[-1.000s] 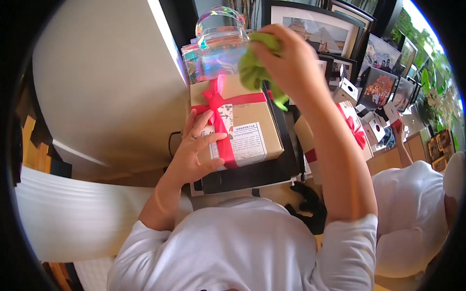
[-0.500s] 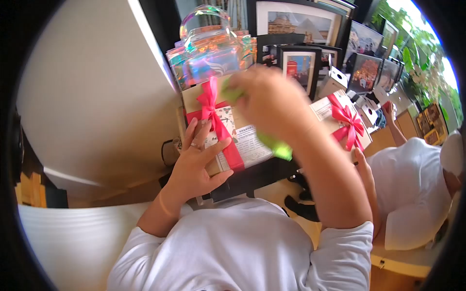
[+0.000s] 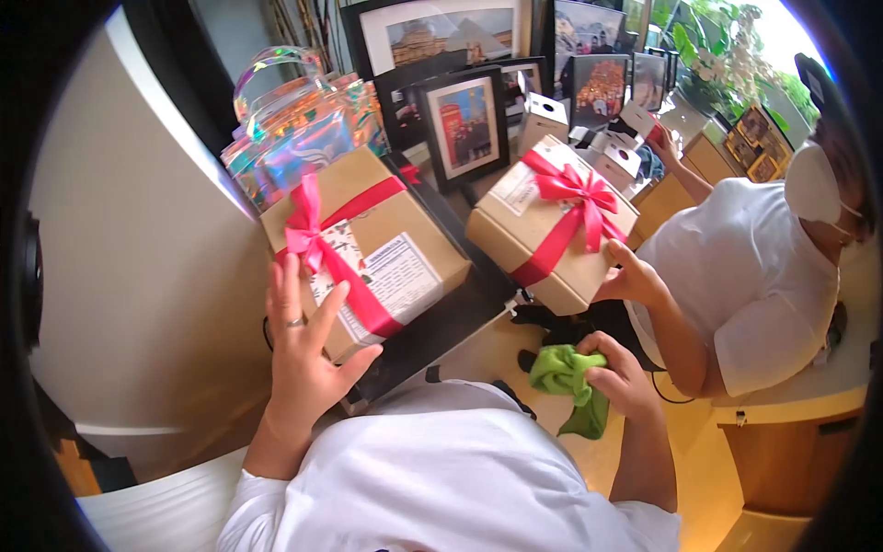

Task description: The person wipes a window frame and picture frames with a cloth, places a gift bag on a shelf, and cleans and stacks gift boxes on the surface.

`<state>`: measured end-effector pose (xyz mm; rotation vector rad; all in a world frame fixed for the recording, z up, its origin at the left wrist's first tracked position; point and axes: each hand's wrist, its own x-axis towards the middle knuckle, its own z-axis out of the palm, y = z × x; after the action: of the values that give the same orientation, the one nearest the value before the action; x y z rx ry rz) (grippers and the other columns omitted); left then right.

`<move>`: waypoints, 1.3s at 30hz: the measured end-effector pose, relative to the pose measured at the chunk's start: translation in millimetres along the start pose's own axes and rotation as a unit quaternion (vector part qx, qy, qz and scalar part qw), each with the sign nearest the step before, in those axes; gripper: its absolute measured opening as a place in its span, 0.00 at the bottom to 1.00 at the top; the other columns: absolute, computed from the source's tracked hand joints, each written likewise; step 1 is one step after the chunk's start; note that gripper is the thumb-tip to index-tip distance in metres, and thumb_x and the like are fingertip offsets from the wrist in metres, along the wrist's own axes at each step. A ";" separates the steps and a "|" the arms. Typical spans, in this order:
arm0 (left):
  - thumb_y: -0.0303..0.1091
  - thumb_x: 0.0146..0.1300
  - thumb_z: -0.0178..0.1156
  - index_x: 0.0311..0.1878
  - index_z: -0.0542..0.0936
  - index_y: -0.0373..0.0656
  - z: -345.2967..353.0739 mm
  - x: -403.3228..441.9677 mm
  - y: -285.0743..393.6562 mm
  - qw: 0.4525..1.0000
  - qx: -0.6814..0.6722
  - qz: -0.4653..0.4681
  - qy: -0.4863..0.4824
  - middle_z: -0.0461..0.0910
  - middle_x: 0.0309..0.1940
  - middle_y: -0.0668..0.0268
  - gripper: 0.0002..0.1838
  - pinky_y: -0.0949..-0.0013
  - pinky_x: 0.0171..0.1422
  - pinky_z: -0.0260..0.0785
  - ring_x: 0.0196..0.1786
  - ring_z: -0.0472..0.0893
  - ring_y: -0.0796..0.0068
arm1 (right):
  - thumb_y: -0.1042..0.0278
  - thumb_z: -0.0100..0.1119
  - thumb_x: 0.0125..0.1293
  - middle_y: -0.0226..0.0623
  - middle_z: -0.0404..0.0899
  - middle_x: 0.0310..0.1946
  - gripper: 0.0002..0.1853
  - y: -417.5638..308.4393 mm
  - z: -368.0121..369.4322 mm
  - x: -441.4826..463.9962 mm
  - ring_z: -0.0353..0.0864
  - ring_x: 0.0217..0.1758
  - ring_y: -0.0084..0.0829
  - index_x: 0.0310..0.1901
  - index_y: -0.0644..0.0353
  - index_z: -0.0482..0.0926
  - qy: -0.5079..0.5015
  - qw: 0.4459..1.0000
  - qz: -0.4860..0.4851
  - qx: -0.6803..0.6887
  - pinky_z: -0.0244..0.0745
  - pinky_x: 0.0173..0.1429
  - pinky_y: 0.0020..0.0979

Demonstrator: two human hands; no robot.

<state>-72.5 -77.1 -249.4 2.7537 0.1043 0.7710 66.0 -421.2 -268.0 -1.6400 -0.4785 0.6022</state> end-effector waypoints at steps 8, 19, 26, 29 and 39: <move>0.52 0.58 0.61 0.66 0.56 0.38 46.5 29.0 90.6 0.584 -0.743 -0.185 -0.270 0.59 0.63 0.53 0.40 0.61 0.67 0.55 0.66 0.60 0.64 | 0.61 0.64 0.57 0.23 0.70 0.24 0.12 50.1 -32.5 14.1 0.67 0.29 0.14 0.29 0.60 0.73 0.089 0.994 0.051 0.035 0.63 0.34 0.19; 0.46 0.56 0.65 0.65 0.56 0.53 150.4 87.5 186.3 0.478 -0.813 -0.332 0.008 0.65 0.59 0.68 0.37 0.58 0.62 0.61 0.60 0.68 0.72 | 0.69 0.70 0.47 0.38 0.70 0.46 0.27 45.7 -69.9 44.3 0.70 0.50 0.30 0.49 0.60 0.69 -0.164 0.965 -0.081 -0.189 0.66 0.55 0.29; 0.33 0.47 0.66 0.61 0.57 0.35 149.5 113.1 188.7 0.550 -0.772 -0.290 0.132 0.69 0.52 0.57 0.39 0.65 0.58 0.65 0.53 0.71 0.69 | 0.76 0.64 0.49 0.38 0.71 0.46 0.22 52.8 -76.3 55.1 0.71 0.50 0.30 0.48 0.62 0.70 -0.232 0.954 -0.171 -0.084 0.66 0.54 0.29; 0.33 0.47 0.65 0.62 0.55 0.34 113.6 79.2 192.8 0.588 -0.739 -0.281 0.172 0.68 0.54 0.55 0.41 0.63 0.59 0.65 0.55 0.71 0.67 | 0.78 0.62 0.49 0.41 0.70 0.46 0.23 42.9 -88.8 48.9 0.71 0.51 0.34 0.49 0.62 0.69 -0.246 0.950 -0.179 0.077 0.67 0.56 0.33; 0.32 0.45 0.63 0.67 0.48 0.38 37.5 -86.2 214.2 0.665 -0.617 -0.394 0.149 0.59 0.61 0.58 0.47 0.64 0.67 0.56 0.65 0.60 0.68 | 0.67 0.60 0.57 0.54 0.68 0.52 0.26 -48.7 -31.4 23.0 0.72 0.53 0.46 0.57 0.58 0.66 -0.091 0.904 -0.370 0.195 0.74 0.55 0.46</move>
<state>-128.0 -304.1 -262.0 1.0664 0.5525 0.6192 104.9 -423.8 -219.4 -0.9158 -0.9875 0.2459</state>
